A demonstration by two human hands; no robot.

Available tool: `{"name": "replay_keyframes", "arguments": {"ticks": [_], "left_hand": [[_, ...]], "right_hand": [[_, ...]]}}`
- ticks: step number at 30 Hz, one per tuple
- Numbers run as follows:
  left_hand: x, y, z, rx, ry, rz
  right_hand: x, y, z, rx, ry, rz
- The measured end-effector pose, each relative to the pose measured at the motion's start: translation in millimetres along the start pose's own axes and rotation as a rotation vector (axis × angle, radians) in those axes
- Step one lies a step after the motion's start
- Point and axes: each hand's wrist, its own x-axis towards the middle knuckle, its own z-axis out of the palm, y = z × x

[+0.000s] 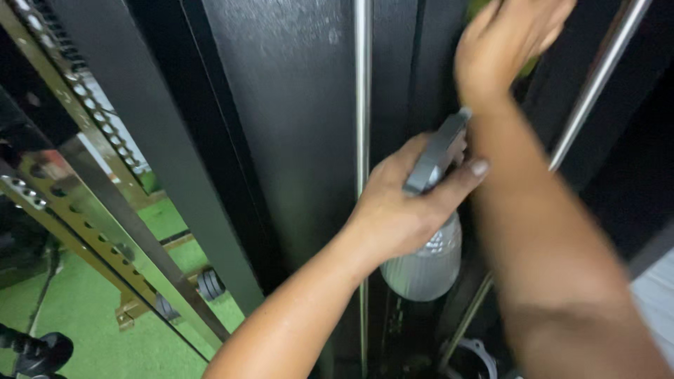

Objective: The person picks up a weight plate from a bench, places it on a weight rack, and then uses a spray bottle and a cloth to wipe down a gym machine and a metal frame.

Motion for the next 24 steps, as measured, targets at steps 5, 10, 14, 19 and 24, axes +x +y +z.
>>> {"name": "replay_keyframes", "arguments": {"ticks": [5, 10, 14, 19, 24], "left_hand": [[-39, -26, -2, 0.126, -0.058, -0.169], [-81, -63, 2, 0.115, -0.145, -0.239], [-110, -89, 8, 0.124, -0.116, -0.143], [-123, -99, 1, 0.145, -0.072, -0.154], [-127, -97, -12, 0.19, 0.01, -0.044]], "right_hand": [[-146, -5, -51, 0.029, -0.082, 0.04], [-295, 12, -81, 0.081, -0.289, 0.128], [-367, 26, -106, 0.171, -0.368, 0.041], [-301, 17, -83, 0.181, -0.273, 0.044], [-176, -25, -53, 0.224, -0.211, -0.043]]}}
